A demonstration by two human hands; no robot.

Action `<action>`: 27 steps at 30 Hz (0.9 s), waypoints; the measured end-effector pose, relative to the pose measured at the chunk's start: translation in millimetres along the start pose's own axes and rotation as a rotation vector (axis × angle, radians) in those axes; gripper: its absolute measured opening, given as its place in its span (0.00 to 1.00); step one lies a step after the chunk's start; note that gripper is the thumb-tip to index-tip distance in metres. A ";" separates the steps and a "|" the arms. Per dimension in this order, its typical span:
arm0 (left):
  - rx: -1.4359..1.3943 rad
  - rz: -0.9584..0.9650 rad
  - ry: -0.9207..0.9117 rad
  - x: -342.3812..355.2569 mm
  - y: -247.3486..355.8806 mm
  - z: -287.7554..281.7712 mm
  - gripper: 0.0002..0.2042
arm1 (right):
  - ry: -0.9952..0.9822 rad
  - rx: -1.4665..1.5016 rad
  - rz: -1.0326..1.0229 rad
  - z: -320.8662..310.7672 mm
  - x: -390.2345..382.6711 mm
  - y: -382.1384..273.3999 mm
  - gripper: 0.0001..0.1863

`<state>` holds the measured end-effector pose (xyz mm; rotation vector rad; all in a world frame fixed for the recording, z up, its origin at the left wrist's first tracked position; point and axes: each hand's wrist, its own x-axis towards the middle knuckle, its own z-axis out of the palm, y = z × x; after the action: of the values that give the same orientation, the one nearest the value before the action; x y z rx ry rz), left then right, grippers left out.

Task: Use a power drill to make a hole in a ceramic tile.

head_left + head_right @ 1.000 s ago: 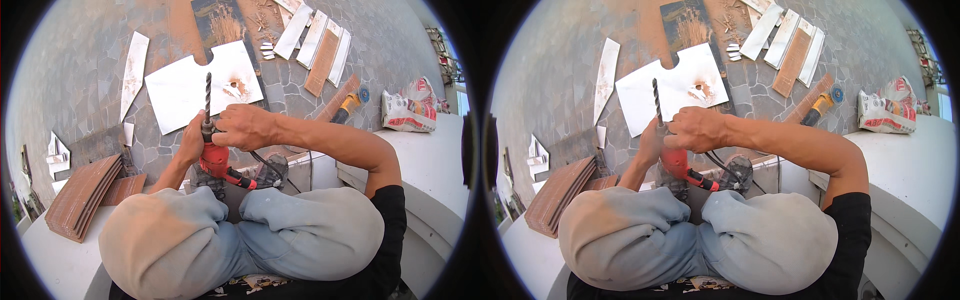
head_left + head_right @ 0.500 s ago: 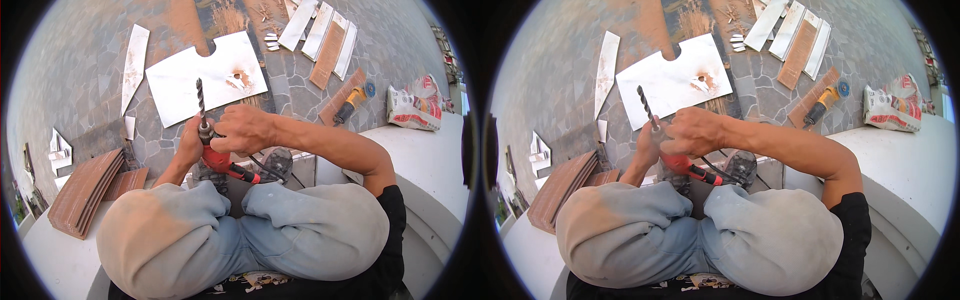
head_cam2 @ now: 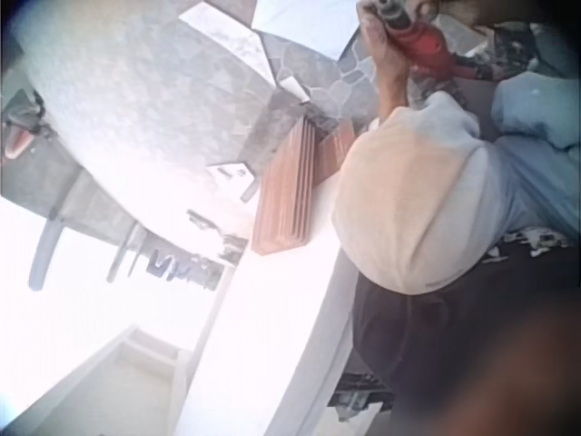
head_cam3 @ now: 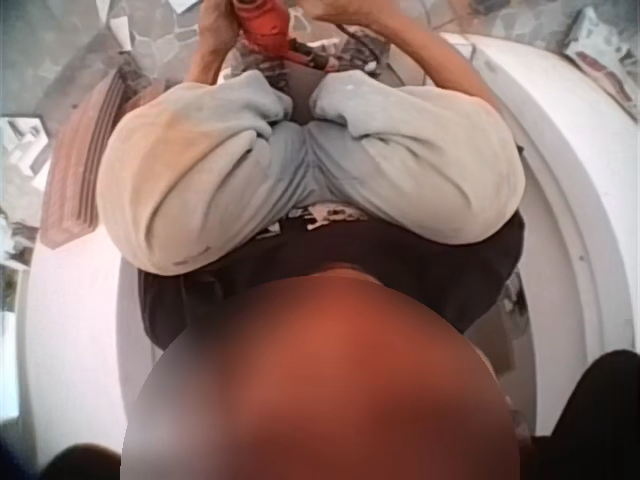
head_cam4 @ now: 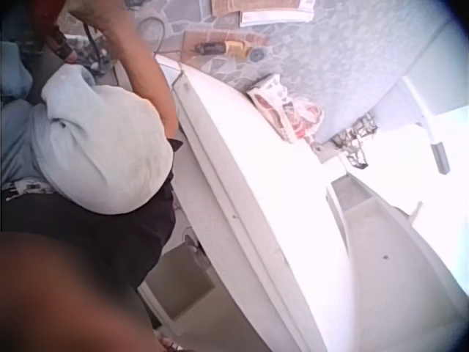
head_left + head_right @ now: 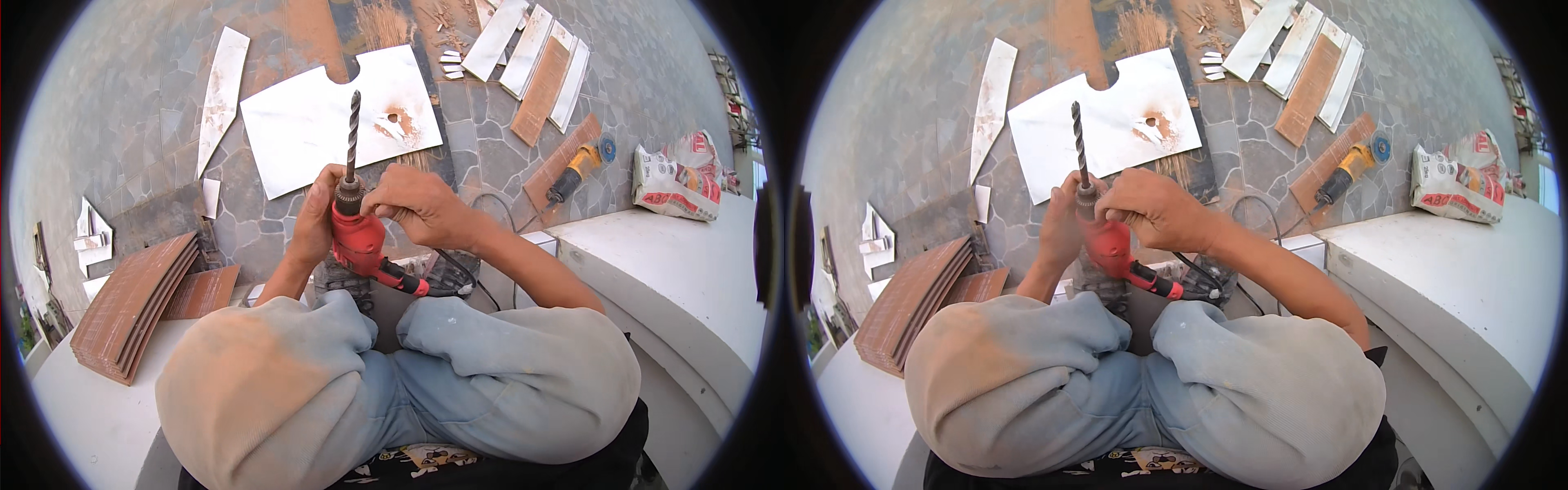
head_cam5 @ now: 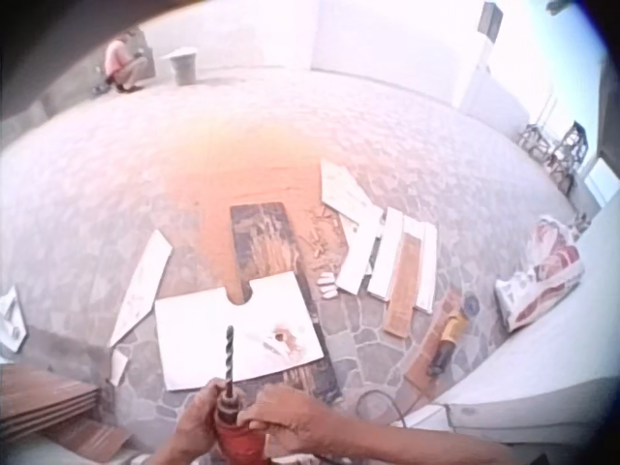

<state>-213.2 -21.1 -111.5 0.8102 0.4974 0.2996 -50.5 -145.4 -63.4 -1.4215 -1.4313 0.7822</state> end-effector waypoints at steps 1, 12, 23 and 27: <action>0.108 0.040 -0.031 -2.4 0.4 -6.3 0.22 | -0.002 -0.003 0.004 -6.8 1.2 -3.0 0.12; -0.003 -0.060 -0.070 -2.8 6.1 -6.7 0.26 | -0.223 -0.419 -0.186 -23.7 8.0 0.0 0.13; -0.040 -0.030 -0.148 -1.7 0.5 -12.7 0.21 | -0.277 -0.460 -0.335 -22.8 16.8 -3.2 0.13; -0.048 -0.052 -0.155 -2.4 2.5 -15.0 0.21 | -0.398 -0.467 -0.345 -29.1 24.7 -4.5 0.11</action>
<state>-223.3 -11.3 -117.6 0.7658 0.3637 0.1979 -22.7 -126.8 -44.5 -1.3378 -2.2093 0.5450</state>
